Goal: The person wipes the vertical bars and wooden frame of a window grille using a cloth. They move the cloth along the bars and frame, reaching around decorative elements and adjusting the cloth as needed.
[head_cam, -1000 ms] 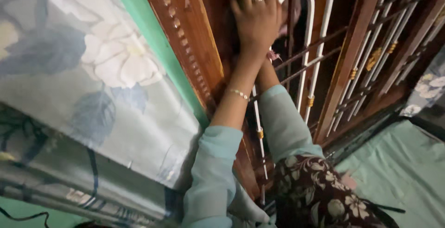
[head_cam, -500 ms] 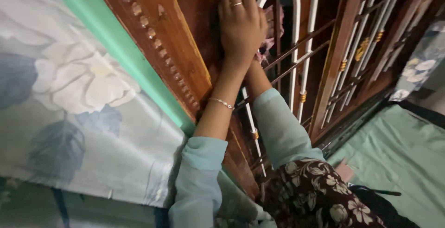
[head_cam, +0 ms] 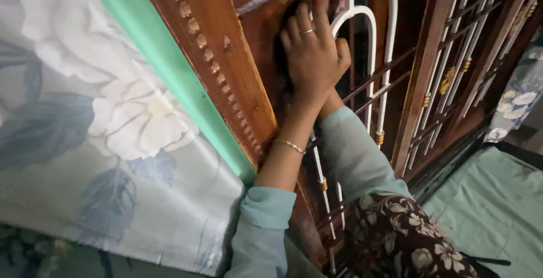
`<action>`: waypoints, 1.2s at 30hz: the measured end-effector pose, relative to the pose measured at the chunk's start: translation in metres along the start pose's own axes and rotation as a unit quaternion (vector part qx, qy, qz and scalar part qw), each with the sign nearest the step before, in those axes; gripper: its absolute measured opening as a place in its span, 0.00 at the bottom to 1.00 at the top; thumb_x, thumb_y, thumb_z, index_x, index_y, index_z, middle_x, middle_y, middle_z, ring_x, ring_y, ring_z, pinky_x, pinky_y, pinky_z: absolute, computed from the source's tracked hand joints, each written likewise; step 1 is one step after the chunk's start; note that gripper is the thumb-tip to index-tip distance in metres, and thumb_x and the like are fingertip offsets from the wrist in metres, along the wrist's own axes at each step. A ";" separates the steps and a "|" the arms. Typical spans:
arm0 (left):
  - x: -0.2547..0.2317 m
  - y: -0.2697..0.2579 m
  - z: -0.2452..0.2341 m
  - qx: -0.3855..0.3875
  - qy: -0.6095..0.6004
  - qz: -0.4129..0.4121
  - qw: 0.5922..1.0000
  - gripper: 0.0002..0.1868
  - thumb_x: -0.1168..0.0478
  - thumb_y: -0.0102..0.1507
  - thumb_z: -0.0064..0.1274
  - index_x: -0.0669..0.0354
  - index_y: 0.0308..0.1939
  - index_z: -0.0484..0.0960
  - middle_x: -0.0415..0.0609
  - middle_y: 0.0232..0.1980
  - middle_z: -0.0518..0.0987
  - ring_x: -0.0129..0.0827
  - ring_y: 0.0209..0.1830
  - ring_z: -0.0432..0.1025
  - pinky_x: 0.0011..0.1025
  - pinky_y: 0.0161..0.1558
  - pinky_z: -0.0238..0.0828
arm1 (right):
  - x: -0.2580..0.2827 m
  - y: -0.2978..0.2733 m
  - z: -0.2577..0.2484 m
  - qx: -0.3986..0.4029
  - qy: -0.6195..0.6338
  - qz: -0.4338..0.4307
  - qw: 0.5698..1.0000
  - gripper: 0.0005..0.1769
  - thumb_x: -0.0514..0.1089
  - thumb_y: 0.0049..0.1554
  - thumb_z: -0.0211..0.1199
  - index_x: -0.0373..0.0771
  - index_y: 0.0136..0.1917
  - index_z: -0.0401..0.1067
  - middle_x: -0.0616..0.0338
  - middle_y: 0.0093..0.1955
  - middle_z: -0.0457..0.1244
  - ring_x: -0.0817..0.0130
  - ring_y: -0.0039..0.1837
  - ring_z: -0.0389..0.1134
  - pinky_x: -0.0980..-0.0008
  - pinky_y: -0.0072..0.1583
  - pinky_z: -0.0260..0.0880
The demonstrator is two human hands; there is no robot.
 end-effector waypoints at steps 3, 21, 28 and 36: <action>0.001 -0.006 0.002 0.005 -0.021 -0.005 1.000 0.44 0.54 0.57 0.47 0.62 0.77 0.57 0.65 0.69 0.68 0.58 0.64 0.66 0.54 0.64 0.64 | -0.007 -0.021 -0.030 -0.063 0.011 0.003 0.998 0.39 0.56 0.63 0.44 0.41 0.84 0.50 0.52 0.73 0.56 0.57 0.69 0.58 0.61 0.71 0.59; 0.025 -0.015 0.015 0.007 -0.236 -0.044 0.971 0.38 0.64 0.63 0.43 0.57 0.79 0.57 0.64 0.78 0.61 0.59 0.77 0.61 0.44 0.77 0.63 | -0.011 -0.126 -0.161 -0.226 -0.376 0.231 0.868 0.36 0.61 0.71 0.44 0.29 0.78 0.56 0.52 0.61 0.52 0.57 0.62 0.51 0.56 0.64 0.52; 0.033 -0.017 0.026 0.000 -0.260 -0.048 0.964 0.37 0.65 0.64 0.43 0.57 0.79 0.58 0.65 0.80 0.61 0.58 0.77 0.61 0.43 0.77 0.61 | 0.046 -0.166 -0.082 -0.237 -0.390 0.162 0.875 0.42 0.67 0.72 0.45 0.30 0.81 0.55 0.53 0.72 0.53 0.55 0.71 0.55 0.53 0.70 0.56; 0.022 -0.015 0.012 -0.003 -0.194 -0.028 0.981 0.38 0.64 0.64 0.44 0.55 0.79 0.57 0.64 0.76 0.64 0.58 0.72 0.64 0.43 0.69 0.68 | 0.165 -0.120 -0.012 -0.201 -0.426 -0.086 0.878 0.44 0.60 0.66 0.58 0.50 0.86 0.42 0.54 0.63 0.61 0.63 0.53 0.63 0.56 0.56 0.68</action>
Point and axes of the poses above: each hand's wrist, its own y-axis towards the middle knuckle, its own z-axis out of the palm, x = y × z, the point moved 9 cm from there along y, towards the middle knuckle
